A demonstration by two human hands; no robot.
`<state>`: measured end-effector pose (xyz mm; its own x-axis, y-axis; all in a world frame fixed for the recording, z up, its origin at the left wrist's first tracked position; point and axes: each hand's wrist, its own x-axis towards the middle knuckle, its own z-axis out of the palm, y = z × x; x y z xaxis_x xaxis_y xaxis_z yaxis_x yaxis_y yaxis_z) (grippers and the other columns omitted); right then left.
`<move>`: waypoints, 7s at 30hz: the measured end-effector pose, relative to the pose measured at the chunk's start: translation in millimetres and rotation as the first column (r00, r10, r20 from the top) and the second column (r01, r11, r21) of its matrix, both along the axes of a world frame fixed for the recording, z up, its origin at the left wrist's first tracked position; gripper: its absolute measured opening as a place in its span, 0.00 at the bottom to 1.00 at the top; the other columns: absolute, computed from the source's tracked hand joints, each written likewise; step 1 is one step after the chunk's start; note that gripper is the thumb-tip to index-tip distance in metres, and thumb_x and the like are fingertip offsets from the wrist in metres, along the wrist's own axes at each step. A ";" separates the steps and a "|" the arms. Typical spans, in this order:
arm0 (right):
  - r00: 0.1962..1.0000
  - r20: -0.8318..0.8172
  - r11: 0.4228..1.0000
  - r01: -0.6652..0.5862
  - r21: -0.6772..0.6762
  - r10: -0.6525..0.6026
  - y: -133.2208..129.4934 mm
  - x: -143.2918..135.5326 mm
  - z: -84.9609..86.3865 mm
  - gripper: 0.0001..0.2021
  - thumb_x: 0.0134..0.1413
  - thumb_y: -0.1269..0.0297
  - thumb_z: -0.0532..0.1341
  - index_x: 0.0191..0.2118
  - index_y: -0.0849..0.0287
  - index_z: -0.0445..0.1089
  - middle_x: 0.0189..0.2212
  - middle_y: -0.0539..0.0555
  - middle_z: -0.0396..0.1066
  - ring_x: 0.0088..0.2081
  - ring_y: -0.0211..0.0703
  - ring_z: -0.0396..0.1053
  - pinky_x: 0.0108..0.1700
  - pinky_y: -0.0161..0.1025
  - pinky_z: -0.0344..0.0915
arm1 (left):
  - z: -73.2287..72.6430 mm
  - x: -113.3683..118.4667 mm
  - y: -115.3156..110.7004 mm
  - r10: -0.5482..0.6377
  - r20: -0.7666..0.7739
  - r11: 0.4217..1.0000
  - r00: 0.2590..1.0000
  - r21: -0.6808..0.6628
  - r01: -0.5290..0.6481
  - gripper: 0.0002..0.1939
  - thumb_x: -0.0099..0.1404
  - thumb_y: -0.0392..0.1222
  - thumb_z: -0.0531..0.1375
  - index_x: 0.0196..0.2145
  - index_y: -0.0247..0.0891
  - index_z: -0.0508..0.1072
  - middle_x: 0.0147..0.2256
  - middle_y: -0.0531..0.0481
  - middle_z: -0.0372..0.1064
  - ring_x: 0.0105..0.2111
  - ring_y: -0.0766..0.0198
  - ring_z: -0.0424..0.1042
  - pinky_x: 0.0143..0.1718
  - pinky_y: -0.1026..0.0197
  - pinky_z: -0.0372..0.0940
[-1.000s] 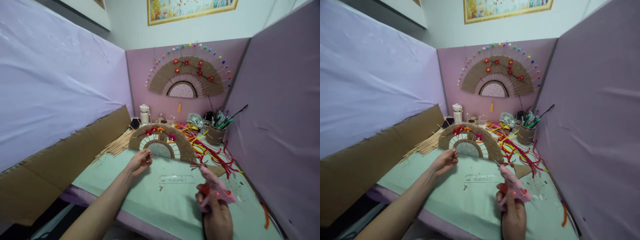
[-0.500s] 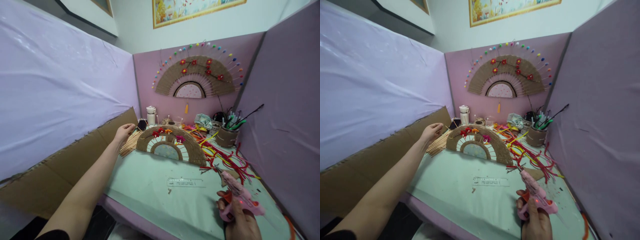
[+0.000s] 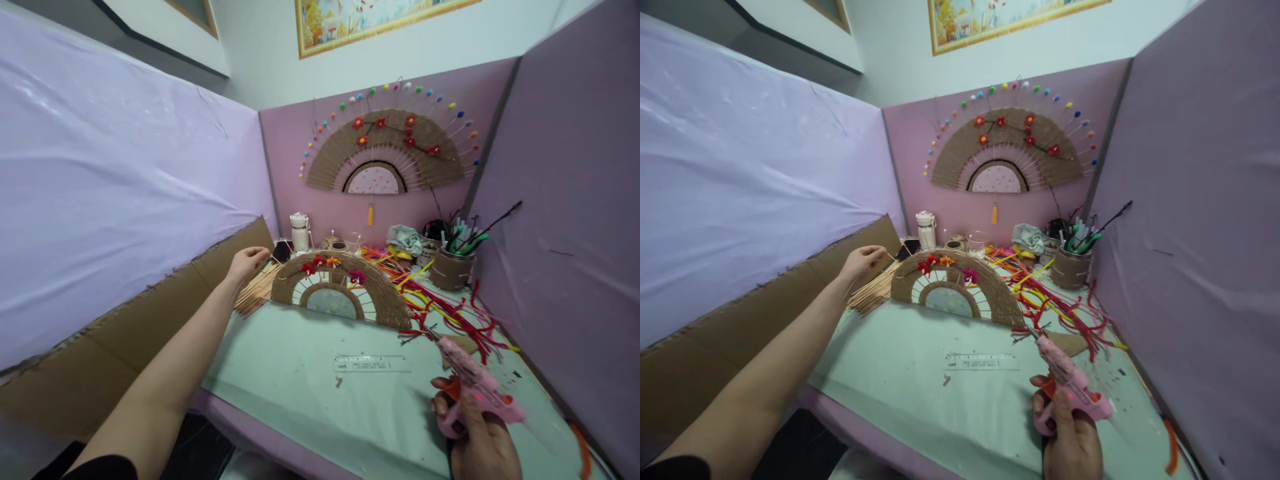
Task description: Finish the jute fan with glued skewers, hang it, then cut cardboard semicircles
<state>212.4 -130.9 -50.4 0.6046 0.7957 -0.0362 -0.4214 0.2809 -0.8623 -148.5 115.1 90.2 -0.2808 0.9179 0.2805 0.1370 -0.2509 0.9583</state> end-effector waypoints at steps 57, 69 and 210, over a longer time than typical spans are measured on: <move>0.990 0.119 0.997 -0.070 -0.025 0.072 -2.1 4.3 -7.6 0.23 0.45 0.43 0.67 0.35 0.61 0.73 0.28 0.52 0.72 0.26 0.35 0.63 0.29 0.34 0.62 | -33.0 2.5 -20.4 0.359 -0.324 0.913 0.875 0.318 -0.257 0.18 0.61 0.46 0.57 0.43 0.34 0.76 0.43 0.40 0.74 0.43 0.56 0.72 0.48 0.54 0.65; 0.991 0.124 0.998 -0.053 -0.013 0.054 -0.3 2.5 -5.8 0.24 0.45 0.43 0.68 0.34 0.61 0.72 0.30 0.54 0.72 0.24 0.36 0.62 0.26 0.35 0.61 | -35.6 24.4 -19.7 0.442 -0.475 0.866 0.761 0.446 -0.225 0.13 0.60 0.43 0.59 0.42 0.38 0.76 0.44 0.43 0.74 0.49 0.53 0.69 0.53 0.51 0.59; 0.985 0.160 0.996 -0.066 0.056 0.057 -0.7 2.4 -12.9 0.17 0.58 0.49 0.60 0.37 0.60 0.72 0.23 0.50 0.66 0.25 0.37 0.59 0.28 0.35 0.55 | -119.7 167.7 -113.0 -0.468 -0.210 0.882 0.858 -0.176 0.438 0.04 0.57 0.42 0.61 0.29 0.39 0.74 0.28 0.51 0.72 0.30 0.63 0.68 0.34 0.61 0.60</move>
